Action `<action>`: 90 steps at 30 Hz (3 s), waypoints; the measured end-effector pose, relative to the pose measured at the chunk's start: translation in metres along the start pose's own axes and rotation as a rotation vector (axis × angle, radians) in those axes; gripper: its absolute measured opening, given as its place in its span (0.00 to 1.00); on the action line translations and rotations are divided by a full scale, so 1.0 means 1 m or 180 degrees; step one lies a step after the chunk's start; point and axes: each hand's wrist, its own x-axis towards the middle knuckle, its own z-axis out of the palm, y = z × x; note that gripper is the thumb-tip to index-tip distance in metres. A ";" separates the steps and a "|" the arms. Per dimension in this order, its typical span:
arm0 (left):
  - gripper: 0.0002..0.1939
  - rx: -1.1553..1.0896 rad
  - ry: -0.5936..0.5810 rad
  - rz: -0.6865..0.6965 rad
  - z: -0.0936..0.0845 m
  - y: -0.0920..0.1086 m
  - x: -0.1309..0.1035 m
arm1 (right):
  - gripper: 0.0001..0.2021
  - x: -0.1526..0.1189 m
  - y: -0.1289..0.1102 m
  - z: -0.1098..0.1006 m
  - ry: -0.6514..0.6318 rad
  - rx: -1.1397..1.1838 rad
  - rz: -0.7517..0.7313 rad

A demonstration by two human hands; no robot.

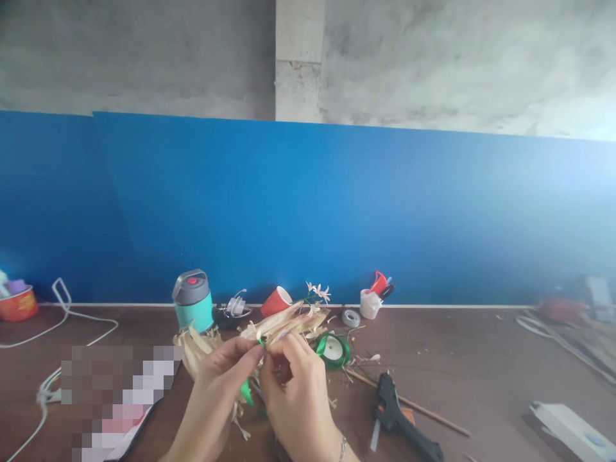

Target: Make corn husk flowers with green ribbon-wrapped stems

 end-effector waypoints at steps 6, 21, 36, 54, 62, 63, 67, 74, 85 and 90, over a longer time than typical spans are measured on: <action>0.09 0.0147 0.0045 0.0190 -0.002 -0.003 0.003 | 0.09 -0.002 0.001 0.001 -0.0038 -0.0193 -0.0126; 0.11 -0.0338 -0.0084 0.0180 -0.002 0.001 0.002 | 0.11 0.012 -0.002 -0.012 -0.0847 0.1796 0.1574; 0.10 -0.0652 0.0101 -0.0198 -0.001 0.003 0.005 | 0.05 0.005 -0.004 -0.011 -0.0058 0.0236 -0.0296; 0.10 -0.0582 0.0391 -0.0242 -0.003 -0.017 0.008 | 0.08 -0.004 0.004 0.012 0.0569 -0.1089 -0.0804; 0.11 -0.0600 0.0365 -0.0264 -0.001 -0.015 0.005 | 0.09 -0.003 0.003 0.009 0.0387 -0.0968 -0.0738; 0.11 -0.0622 0.0344 -0.0287 -0.001 -0.015 0.004 | 0.09 -0.002 0.003 0.008 0.0382 -0.0969 -0.0750; 0.11 -0.0645 0.0337 -0.0258 0.002 -0.013 0.004 | 0.08 0.000 0.003 0.007 0.0323 -0.0997 -0.0700; 0.12 -0.0501 0.0475 -0.0159 0.003 -0.006 0.004 | 0.06 0.006 0.004 -0.002 0.0169 -0.0215 -0.0120; 0.15 -0.0338 -0.0403 0.0044 0.005 0.011 0.003 | 0.10 0.017 0.028 -0.014 -0.2043 0.3939 0.2822; 0.13 -0.0283 -0.0405 0.0042 0.002 0.010 0.004 | 0.10 0.016 0.026 -0.013 -0.2409 0.4419 0.2955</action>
